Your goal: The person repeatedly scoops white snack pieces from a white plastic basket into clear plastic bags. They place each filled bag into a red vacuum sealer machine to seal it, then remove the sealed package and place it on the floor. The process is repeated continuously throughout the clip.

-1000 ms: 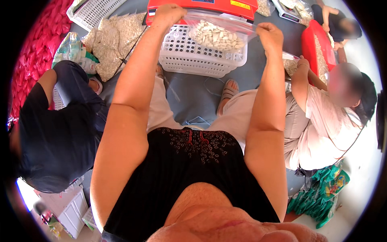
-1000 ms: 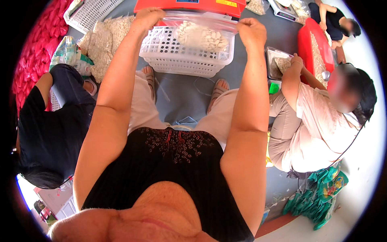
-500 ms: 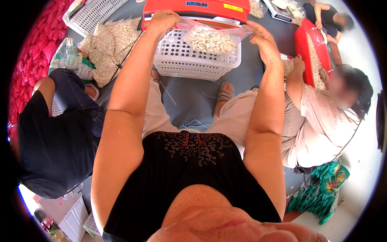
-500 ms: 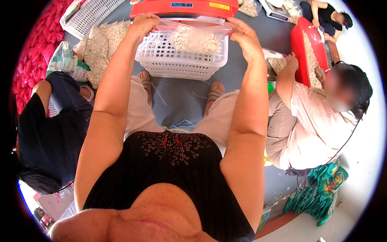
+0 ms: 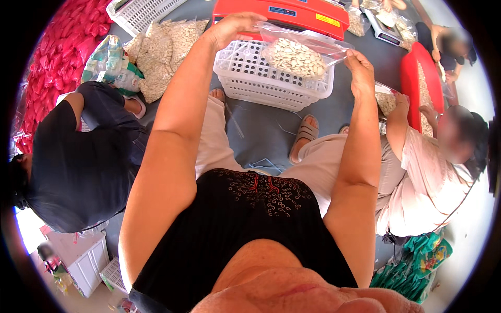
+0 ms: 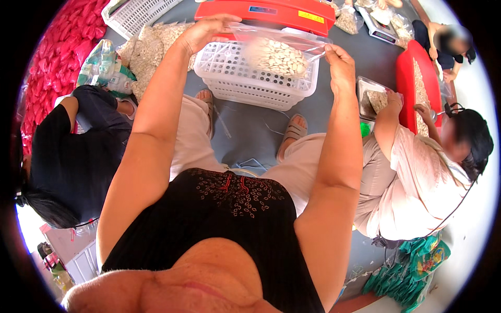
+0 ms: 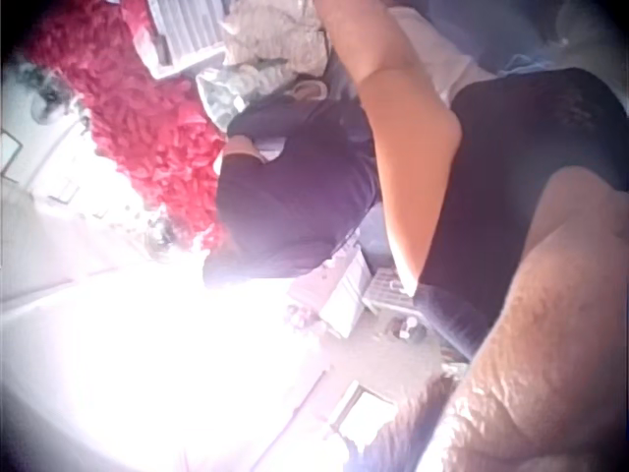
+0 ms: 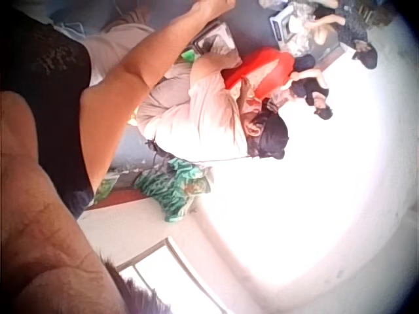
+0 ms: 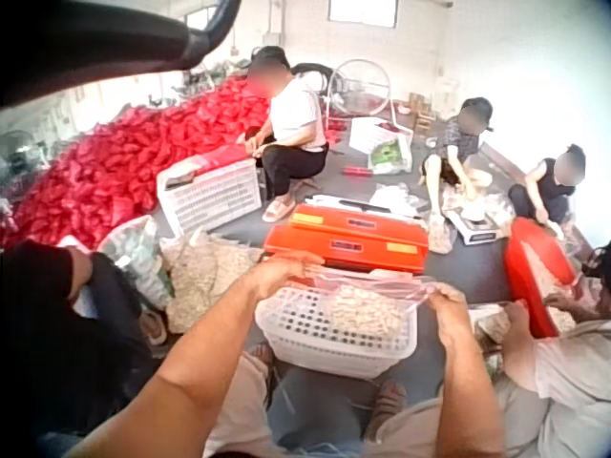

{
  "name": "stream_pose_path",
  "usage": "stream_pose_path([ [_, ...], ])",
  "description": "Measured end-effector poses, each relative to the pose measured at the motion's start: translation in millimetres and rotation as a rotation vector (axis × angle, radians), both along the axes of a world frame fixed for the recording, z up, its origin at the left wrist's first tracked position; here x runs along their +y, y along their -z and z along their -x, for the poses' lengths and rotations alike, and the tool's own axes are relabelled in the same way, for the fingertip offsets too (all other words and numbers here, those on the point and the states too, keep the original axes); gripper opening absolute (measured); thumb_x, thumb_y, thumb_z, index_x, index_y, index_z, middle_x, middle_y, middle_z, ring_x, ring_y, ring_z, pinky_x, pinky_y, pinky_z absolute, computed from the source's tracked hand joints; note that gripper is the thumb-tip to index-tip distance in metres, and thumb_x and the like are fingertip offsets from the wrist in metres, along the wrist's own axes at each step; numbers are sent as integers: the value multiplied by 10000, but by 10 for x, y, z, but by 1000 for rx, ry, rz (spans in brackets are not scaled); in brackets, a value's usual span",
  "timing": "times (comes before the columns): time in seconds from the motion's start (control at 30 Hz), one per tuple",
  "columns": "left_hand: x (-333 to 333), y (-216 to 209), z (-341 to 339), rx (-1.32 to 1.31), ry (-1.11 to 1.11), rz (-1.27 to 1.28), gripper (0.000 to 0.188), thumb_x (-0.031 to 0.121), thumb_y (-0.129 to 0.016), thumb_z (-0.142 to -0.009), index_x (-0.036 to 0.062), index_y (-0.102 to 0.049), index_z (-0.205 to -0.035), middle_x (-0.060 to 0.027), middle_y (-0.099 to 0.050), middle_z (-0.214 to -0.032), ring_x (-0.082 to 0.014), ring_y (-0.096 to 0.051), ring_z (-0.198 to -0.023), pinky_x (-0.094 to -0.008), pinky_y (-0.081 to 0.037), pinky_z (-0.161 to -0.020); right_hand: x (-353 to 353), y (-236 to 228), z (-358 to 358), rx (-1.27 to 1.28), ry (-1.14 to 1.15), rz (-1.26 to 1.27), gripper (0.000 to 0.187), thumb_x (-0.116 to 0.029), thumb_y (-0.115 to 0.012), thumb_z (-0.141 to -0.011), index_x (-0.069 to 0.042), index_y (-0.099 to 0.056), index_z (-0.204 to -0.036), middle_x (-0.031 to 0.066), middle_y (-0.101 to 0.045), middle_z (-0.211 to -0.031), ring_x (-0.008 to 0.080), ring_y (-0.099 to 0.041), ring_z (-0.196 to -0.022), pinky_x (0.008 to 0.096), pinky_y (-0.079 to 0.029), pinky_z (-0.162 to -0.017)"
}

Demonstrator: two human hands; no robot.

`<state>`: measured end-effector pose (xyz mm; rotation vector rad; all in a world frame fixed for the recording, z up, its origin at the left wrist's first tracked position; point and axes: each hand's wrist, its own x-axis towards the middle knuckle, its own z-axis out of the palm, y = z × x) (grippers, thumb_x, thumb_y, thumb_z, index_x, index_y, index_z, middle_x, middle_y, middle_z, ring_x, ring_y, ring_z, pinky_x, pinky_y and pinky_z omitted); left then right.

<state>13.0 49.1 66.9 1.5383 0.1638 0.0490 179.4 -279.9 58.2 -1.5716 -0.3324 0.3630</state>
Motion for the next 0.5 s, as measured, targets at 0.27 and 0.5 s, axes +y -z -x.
stream_pose_path([
  [0.27, -165, 165, -76, -27, 31, -100, 429, 178, -717, -805, 95, -592, -1207, -94, -614, -1180, -193, -565, -1115, -322, -425, -980, -1, 55, -66, 8, 54, -11, 170, -173, -644, -879, -27, -678, -960, -3, -632, -853, 101, -534, -821, 262, -412, -814],
  [0.5, -398, 123, -167, -248, -66, -72, 347, 157, -669, -850, 101, -613, -1188, -90, -623, -1166, -187, -578, -1086, -313, -440, -957, -7, 54, -75, 21, 73, -19, 165, -167, -642, -880, -30, -674, -965, 1, -640, -861, 100, -540, -810, 263, -418, -801],
])
